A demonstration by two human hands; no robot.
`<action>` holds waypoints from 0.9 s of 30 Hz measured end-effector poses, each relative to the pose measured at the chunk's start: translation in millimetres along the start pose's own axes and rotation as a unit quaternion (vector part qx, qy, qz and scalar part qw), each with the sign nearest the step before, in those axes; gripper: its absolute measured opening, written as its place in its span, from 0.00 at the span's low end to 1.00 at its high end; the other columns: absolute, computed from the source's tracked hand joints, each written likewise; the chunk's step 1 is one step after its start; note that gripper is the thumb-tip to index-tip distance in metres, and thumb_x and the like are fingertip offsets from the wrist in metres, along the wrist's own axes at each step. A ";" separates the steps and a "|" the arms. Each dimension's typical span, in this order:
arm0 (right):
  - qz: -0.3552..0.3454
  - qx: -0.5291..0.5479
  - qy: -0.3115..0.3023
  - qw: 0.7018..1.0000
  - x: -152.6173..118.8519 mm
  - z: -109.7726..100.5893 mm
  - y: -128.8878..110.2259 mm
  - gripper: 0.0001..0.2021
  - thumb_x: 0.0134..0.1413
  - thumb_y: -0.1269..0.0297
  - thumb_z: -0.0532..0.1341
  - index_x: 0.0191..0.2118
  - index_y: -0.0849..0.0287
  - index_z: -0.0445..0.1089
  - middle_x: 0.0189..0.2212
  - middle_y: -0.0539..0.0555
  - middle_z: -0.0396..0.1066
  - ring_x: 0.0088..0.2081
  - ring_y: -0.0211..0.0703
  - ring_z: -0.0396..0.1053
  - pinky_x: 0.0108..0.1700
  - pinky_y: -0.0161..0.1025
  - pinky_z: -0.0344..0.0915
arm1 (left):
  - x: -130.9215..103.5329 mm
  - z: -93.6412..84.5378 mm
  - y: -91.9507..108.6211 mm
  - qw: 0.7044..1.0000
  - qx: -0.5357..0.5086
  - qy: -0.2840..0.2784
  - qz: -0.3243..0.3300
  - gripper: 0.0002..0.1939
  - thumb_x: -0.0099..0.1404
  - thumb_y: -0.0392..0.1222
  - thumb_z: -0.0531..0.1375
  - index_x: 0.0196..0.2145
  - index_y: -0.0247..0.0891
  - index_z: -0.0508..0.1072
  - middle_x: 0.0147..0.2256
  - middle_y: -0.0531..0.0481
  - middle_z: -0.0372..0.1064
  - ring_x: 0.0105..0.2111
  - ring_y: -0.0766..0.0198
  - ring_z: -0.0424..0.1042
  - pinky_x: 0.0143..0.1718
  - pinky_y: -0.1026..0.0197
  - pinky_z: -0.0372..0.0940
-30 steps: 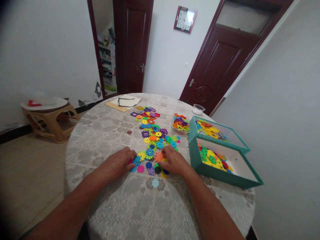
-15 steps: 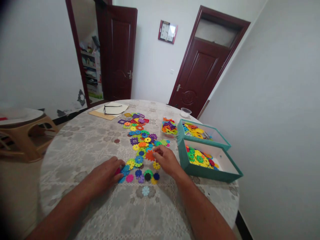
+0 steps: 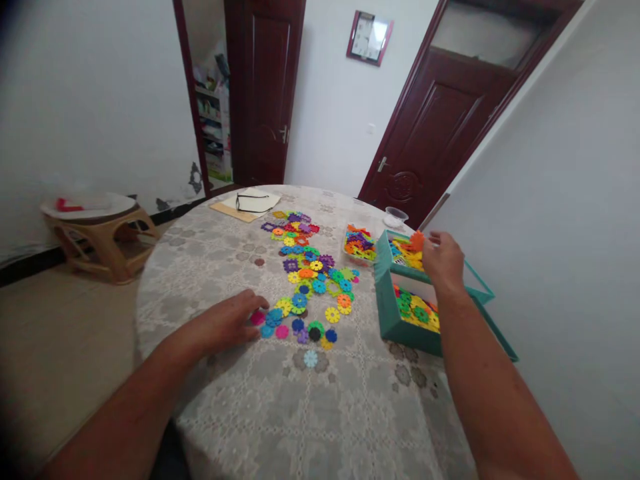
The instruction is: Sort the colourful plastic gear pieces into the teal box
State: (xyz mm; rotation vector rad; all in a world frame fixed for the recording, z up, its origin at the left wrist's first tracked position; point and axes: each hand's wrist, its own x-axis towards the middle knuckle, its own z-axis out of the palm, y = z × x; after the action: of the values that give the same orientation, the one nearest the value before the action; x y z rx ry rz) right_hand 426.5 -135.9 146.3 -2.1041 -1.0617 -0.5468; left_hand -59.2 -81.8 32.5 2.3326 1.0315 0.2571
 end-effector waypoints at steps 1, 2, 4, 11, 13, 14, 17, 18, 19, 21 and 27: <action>-0.016 -0.015 0.022 1.000 -1.0 -1.0 0.3 0.22 0.56 0.65 0.57 0.54 0.65 0.76 0.47 0.66 0.77 0.49 0.58 0.74 0.55 0.53 0.68 | -1.0 -1.8 -0.9 1.000 0.002 -0.003 -0.001 0.23 0.57 0.38 0.63 0.52 0.45 0.76 0.48 0.44 0.72 0.47 0.52 0.72 0.50 0.55 0.64; -0.039 -0.022 0.035 0.998 -6.7 -1.5 -2.5 0.23 0.56 0.66 0.57 0.55 0.65 0.75 0.49 0.67 0.77 0.52 0.59 0.72 0.57 0.55 0.66 | -1.6 -3.2 -1.3 1.000 0.004 -0.006 -0.002 0.22 0.57 0.37 0.64 0.51 0.45 0.77 0.48 0.44 0.72 0.46 0.52 0.72 0.49 0.55 0.64; -0.087 -0.004 0.011 0.996 -31.6 -0.3 -17.5 0.21 0.58 0.65 0.56 0.54 0.63 0.76 0.49 0.66 0.76 0.52 0.59 0.72 0.58 0.55 0.66 | -1.6 -4.3 -0.6 1.000 0.011 -0.005 -0.001 0.20 0.57 0.38 0.64 0.48 0.45 0.78 0.46 0.45 0.73 0.44 0.53 0.72 0.47 0.56 0.64; -0.217 0.172 -0.372 0.886 -173.5 25.8 -104.7 0.16 0.66 0.59 0.58 0.55 0.55 0.74 0.46 0.58 0.77 0.38 0.47 0.73 0.47 0.45 0.70 | 4.2 2.0 6.4 0.999 0.041 -0.008 -0.011 0.22 0.60 0.42 0.66 0.52 0.44 0.76 0.46 0.44 0.74 0.42 0.53 0.73 0.42 0.57 0.62; -0.264 0.179 -0.395 0.862 -197.6 36.3 -119.1 0.18 0.65 0.60 0.61 0.58 0.55 0.72 0.51 0.60 0.74 0.45 0.49 0.73 0.52 0.46 0.69 | 6.6 5.3 6.0 0.999 0.047 0.004 -0.009 0.21 0.61 0.41 0.65 0.53 0.42 0.76 0.45 0.43 0.74 0.43 0.52 0.73 0.43 0.56 0.62; -0.283 0.176 -0.399 0.854 -205.3 41.2 -123.6 0.20 0.64 0.60 0.62 0.60 0.55 0.71 0.54 0.61 0.71 0.50 0.50 0.72 0.55 0.46 0.68 | 8.1 7.3 5.4 0.999 0.052 0.012 -0.008 0.20 0.62 0.40 0.64 0.53 0.42 0.76 0.45 0.43 0.74 0.43 0.52 0.73 0.43 0.56 0.62; -0.307 0.146 -0.410 0.846 -216.2 53.7 -129.7 0.26 0.64 0.59 0.65 0.65 0.54 0.66 0.60 0.62 0.66 0.59 0.53 0.67 0.62 0.47 0.63 | 13.6 13.9 4.6 0.997 0.072 0.033 -0.003 0.18 0.65 0.40 0.62 0.52 0.40 0.76 0.43 0.42 0.75 0.43 0.51 0.73 0.44 0.55 0.62; -0.307 0.133 -0.413 0.847 -217.5 57.2 -130.2 0.26 0.64 0.58 0.64 0.66 0.53 0.66 0.60 0.62 0.65 0.59 0.53 0.67 0.62 0.46 0.63 | 15.4 15.8 5.2 0.996 0.080 0.036 0.000 0.17 0.65 0.41 0.62 0.52 0.40 0.76 0.43 0.42 0.75 0.43 0.50 0.74 0.45 0.55 0.63; -0.307 0.122 -0.414 0.848 -218.3 60.4 -130.4 0.25 0.65 0.58 0.64 0.65 0.53 0.66 0.60 0.61 0.66 0.58 0.52 0.68 0.62 0.46 0.63 | 17.1 17.3 6.6 0.995 0.089 0.037 0.000 0.16 0.66 0.41 0.62 0.51 0.40 0.76 0.44 0.42 0.75 0.44 0.50 0.74 0.46 0.55 0.63; -0.310 0.109 -0.408 0.852 -219.4 66.0 -130.0 0.23 0.66 0.58 0.63 0.64 0.54 0.68 0.57 0.61 0.68 0.56 0.51 0.69 0.60 0.45 0.64 | 19.4 18.6 11.4 0.993 0.111 0.033 -0.005 0.15 0.68 0.42 0.61 0.51 0.40 0.75 0.46 0.42 0.75 0.46 0.50 0.74 0.47 0.55 0.64; -0.336 0.082 -0.359 0.867 -223.8 77.7 -127.7 0.16 0.70 0.62 0.58 0.58 0.61 0.70 0.51 0.63 0.71 0.53 0.52 0.70 0.57 0.45 0.66 | 21.3 16.5 26.2 0.988 0.150 0.017 -0.017 0.15 0.68 0.46 0.63 0.51 0.42 0.74 0.49 0.43 0.73 0.50 0.51 0.74 0.48 0.57 0.66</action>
State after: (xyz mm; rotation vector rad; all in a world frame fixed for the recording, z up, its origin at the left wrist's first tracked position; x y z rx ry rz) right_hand 198.0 -141.0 4.3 -1.7608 -2.2160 0.0671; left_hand -22.1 -87.4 32.8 2.5813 1.1956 0.1361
